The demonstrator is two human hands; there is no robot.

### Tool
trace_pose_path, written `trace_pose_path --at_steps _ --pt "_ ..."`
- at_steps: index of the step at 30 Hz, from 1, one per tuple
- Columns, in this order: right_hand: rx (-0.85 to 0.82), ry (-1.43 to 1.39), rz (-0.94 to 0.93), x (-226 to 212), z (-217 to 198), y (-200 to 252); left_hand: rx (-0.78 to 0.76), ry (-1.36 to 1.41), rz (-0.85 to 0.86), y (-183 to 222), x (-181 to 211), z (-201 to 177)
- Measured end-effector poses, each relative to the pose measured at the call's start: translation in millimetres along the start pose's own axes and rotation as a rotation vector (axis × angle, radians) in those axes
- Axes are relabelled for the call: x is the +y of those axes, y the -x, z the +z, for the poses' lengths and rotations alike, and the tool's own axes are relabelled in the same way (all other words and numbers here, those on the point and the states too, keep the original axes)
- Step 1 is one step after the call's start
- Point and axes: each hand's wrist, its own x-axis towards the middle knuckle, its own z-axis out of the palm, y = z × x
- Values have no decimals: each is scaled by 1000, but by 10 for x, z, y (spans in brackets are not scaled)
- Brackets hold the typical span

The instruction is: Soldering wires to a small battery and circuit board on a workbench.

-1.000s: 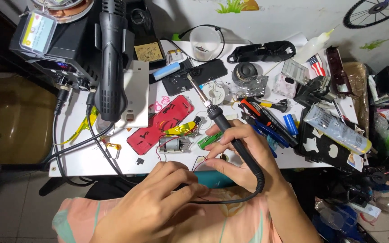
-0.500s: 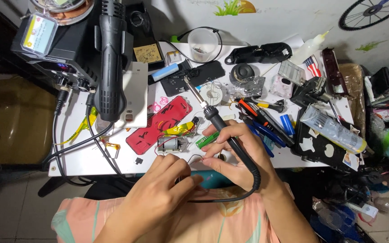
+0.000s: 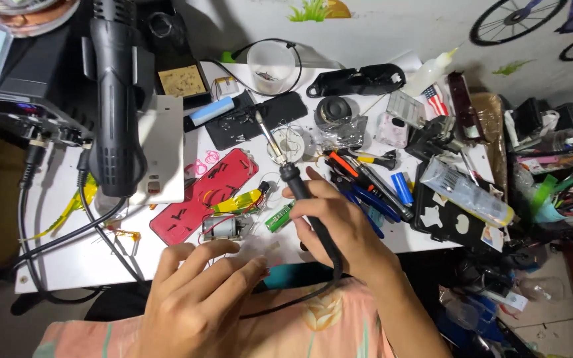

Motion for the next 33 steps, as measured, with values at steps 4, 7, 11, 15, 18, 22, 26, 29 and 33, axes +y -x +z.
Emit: trace_pose_path --at_steps 4,7,11,15,18,22,26,29,33 --pt "-46 65 -42 -18 24 -104 -13 35 -2 -15 -69 162" --pt "-60 -19 1 -26 23 -116 -38 -13 -19 -3 -95 304" --pt "-72 -62 48 2 -6 -35 -112 -2 -50 49 -138 446" --pt "-108 -106 43 93 -21 27 -136 77 -121 32 -114 471" --pt "-60 -30 18 118 11 39 -112 58 -186 0 -67 500" --pt "-66 -26 17 161 19 113 -102 62 -136 71 -87 578" --pt "-84 -74 92 173 5 148 -85 86 -238 1 31 620" --pt "-93 -105 104 193 12 170 -67 89 -316 -37 105 675" --pt "-101 -170 143 176 -17 169 106 21 -329 17 76 862"
